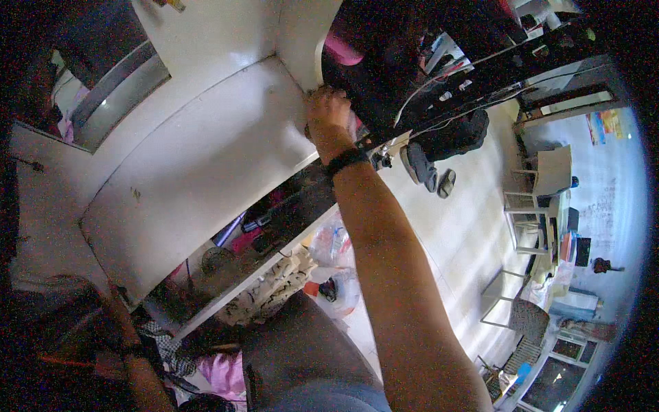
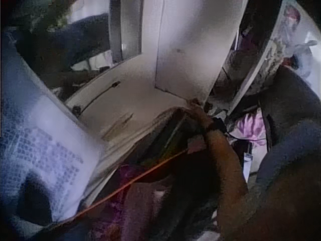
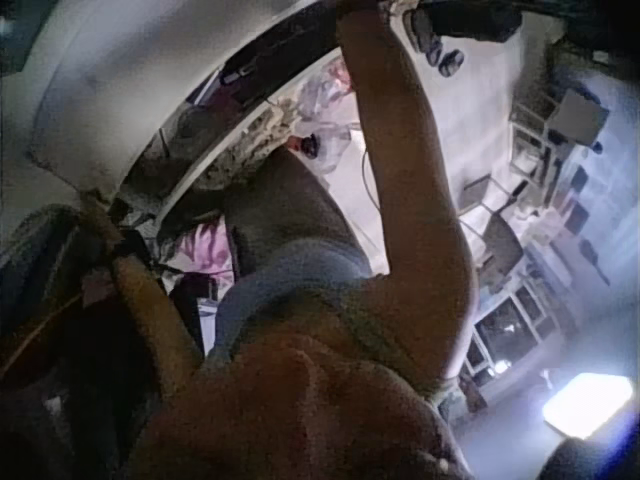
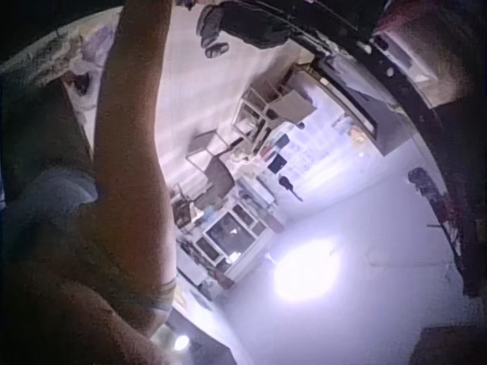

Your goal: The person wipes the top surface and side edges of a white cabinet with a pink cloth. The person repeatedly rubs the same areas, occasionally adjusting the cloth and repositioning hands to reach different spots on the cabinet.

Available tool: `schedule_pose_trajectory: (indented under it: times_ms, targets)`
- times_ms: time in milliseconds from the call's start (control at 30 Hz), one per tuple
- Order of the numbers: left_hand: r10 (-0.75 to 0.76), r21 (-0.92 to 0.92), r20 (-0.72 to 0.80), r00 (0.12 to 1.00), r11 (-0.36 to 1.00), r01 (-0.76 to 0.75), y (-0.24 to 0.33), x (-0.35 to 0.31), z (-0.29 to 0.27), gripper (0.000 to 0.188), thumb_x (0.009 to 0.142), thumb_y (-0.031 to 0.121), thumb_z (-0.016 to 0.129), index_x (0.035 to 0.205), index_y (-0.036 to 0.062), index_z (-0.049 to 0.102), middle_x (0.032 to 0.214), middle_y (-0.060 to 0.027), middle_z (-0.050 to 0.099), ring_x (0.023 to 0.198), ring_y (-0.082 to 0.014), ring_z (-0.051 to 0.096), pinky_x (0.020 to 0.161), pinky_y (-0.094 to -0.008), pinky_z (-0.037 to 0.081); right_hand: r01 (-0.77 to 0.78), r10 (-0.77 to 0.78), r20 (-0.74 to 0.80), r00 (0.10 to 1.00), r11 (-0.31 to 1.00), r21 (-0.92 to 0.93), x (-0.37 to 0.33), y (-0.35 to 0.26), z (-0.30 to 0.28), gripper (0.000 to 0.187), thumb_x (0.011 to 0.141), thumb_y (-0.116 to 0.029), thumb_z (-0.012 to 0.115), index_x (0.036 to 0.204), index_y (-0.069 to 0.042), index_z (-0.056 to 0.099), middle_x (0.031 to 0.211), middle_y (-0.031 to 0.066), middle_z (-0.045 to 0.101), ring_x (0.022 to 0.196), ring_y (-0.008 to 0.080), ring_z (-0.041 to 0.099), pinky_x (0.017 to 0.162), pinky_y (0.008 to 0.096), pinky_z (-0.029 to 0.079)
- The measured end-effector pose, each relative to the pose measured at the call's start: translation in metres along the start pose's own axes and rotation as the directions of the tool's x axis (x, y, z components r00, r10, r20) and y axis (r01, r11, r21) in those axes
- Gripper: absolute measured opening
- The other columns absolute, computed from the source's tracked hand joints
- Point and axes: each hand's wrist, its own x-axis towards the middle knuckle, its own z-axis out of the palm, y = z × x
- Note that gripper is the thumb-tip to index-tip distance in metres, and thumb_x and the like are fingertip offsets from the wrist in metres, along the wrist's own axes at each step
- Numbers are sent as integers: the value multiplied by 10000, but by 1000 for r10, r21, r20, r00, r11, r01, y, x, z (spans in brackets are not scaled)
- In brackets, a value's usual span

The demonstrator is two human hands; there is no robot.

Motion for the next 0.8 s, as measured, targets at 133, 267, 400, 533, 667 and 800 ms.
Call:
schedule_pose_trajectory:
  times_ms: [133,267,400,533,667,800]
  targets:
    - [-2,-14,-328,945,1000,-3,20,-4,28,702,954,427,551,1430,-34,318,1351,-259,485,1180,-376,530,964,-428,436,37,-36,29,999,999,-29,-37,27,3,138,843,-191,579,837,-69,642,827,120,677,803,277,677,618,386,570]
    - [-59,5,-360,931,998,66,-14,8,38,722,947,408,570,1442,-39,291,1356,-272,476,1177,-380,530,961,-423,440,-101,92,273,958,995,19,-64,42,-1,134,862,-172,573,884,-73,662,854,108,682,819,275,685,658,386,573]
    - [-21,55,-265,964,998,37,-80,40,32,725,941,412,579,1438,-39,302,1349,-263,488,1185,-380,526,962,-424,441,38,-47,323,945,999,34,-54,38,-8,200,733,-171,713,914,-87,696,917,110,693,864,284,688,724,391,569]
    - [-11,33,-195,981,999,18,-100,53,27,719,938,448,568,1426,-25,337,1334,-244,513,1179,-387,531,961,-434,444,-35,16,415,910,999,39,-36,30,-16,377,559,-167,823,910,-83,714,980,119,699,931,294,682,762,384,565]
    - [-27,58,-219,975,997,41,-62,26,12,732,928,462,572,1434,-5,324,1387,-225,463,1225,-374,491,973,-443,434,35,-46,484,874,999,33,-30,31,-24,450,513,-163,841,933,-72,707,994,120,699,974,295,671,791,384,565]
    - [113,406,-500,858,906,117,-1,-7,20,731,901,403,617,1432,14,296,1411,-203,413,1270,-373,421,1023,-476,374,10,-44,383,923,996,90,-44,43,-29,320,685,-197,741,969,-68,671,986,147,687,919,308,668,774,404,562]
